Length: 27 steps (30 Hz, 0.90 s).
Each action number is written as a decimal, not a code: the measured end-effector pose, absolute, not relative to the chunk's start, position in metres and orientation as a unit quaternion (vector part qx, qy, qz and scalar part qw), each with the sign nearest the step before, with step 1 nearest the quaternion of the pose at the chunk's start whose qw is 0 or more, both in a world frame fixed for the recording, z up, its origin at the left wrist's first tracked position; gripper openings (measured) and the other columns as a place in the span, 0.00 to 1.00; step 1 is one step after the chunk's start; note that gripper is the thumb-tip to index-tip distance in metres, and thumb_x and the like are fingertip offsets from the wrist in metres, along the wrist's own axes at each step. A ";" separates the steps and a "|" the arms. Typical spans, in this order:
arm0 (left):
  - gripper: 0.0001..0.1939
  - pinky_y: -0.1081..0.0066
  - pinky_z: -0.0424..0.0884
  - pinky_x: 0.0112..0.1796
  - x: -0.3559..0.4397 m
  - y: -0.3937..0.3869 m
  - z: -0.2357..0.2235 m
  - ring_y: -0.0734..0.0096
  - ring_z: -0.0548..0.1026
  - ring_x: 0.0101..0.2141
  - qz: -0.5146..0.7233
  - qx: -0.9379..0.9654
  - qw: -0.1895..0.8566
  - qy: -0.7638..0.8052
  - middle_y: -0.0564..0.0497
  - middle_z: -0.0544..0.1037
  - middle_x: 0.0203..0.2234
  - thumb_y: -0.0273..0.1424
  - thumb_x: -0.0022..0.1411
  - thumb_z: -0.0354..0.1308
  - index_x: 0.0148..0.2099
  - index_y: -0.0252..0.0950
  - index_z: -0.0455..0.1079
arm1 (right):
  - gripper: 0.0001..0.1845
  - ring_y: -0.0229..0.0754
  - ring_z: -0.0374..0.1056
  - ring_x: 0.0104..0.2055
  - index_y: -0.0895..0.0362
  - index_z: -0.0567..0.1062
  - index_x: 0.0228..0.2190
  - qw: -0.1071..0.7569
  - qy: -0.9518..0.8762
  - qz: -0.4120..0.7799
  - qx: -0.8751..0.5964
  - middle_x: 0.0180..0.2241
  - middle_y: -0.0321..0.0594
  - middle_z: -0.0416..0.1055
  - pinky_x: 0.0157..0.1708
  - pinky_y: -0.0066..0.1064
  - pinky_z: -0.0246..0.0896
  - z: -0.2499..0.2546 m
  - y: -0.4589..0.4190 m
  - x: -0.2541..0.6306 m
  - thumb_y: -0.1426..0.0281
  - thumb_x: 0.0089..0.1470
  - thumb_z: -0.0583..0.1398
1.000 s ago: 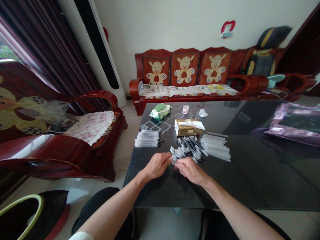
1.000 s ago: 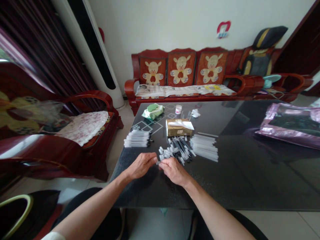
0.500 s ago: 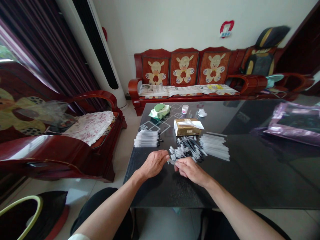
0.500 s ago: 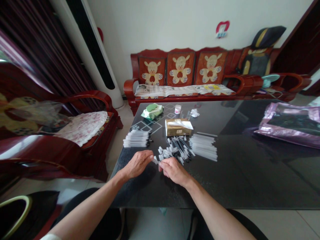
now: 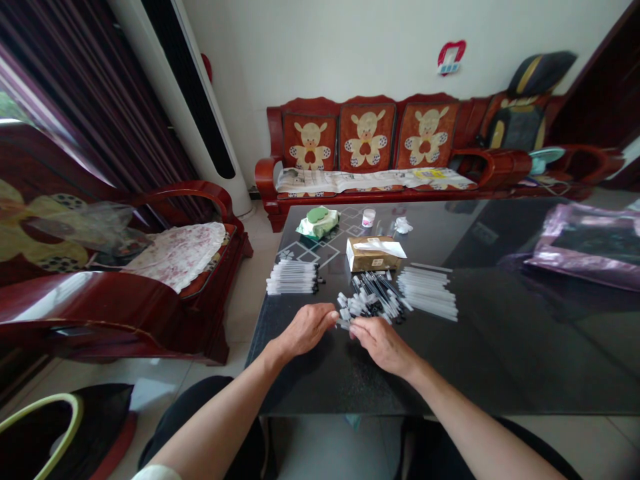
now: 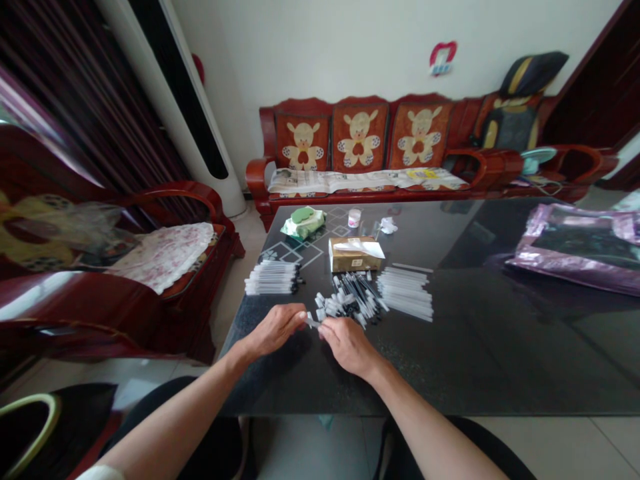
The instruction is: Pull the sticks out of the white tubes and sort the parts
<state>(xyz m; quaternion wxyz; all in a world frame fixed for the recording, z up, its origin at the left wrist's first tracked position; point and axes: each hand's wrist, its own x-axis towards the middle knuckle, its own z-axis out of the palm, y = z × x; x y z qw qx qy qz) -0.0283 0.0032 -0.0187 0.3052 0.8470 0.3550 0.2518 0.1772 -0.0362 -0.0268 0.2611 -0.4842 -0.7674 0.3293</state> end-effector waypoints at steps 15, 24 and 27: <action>0.21 0.74 0.54 0.27 -0.027 0.005 -0.013 0.77 0.57 0.22 0.226 0.841 0.322 0.372 0.57 0.57 0.19 0.40 0.68 0.37 0.25 0.36 0.57 | 0.18 0.36 0.63 0.24 0.56 0.68 0.25 0.202 -0.839 0.126 -0.489 0.21 0.38 0.68 0.26 0.29 0.48 -0.019 -0.037 0.175 0.65 0.62 0.47; 0.23 0.75 0.54 0.23 -0.027 0.007 -0.025 0.78 0.56 0.20 0.211 0.772 0.458 0.388 0.57 0.58 0.17 0.44 0.66 0.38 0.24 0.35 0.58 | 0.15 0.38 0.68 0.27 0.57 0.70 0.30 0.177 -0.856 0.046 -0.484 0.26 0.40 0.73 0.27 0.28 0.49 -0.025 -0.041 0.173 0.67 0.62 0.47; 0.21 0.74 0.57 0.28 -0.028 0.005 -0.023 0.76 0.60 0.23 0.199 0.848 0.331 0.362 0.55 0.62 0.20 0.40 0.67 0.38 0.27 0.35 0.61 | 0.16 0.36 0.66 0.24 0.57 0.69 0.25 0.206 -0.816 0.204 -0.501 0.21 0.37 0.71 0.27 0.27 0.52 -0.025 -0.039 0.175 0.65 0.61 0.49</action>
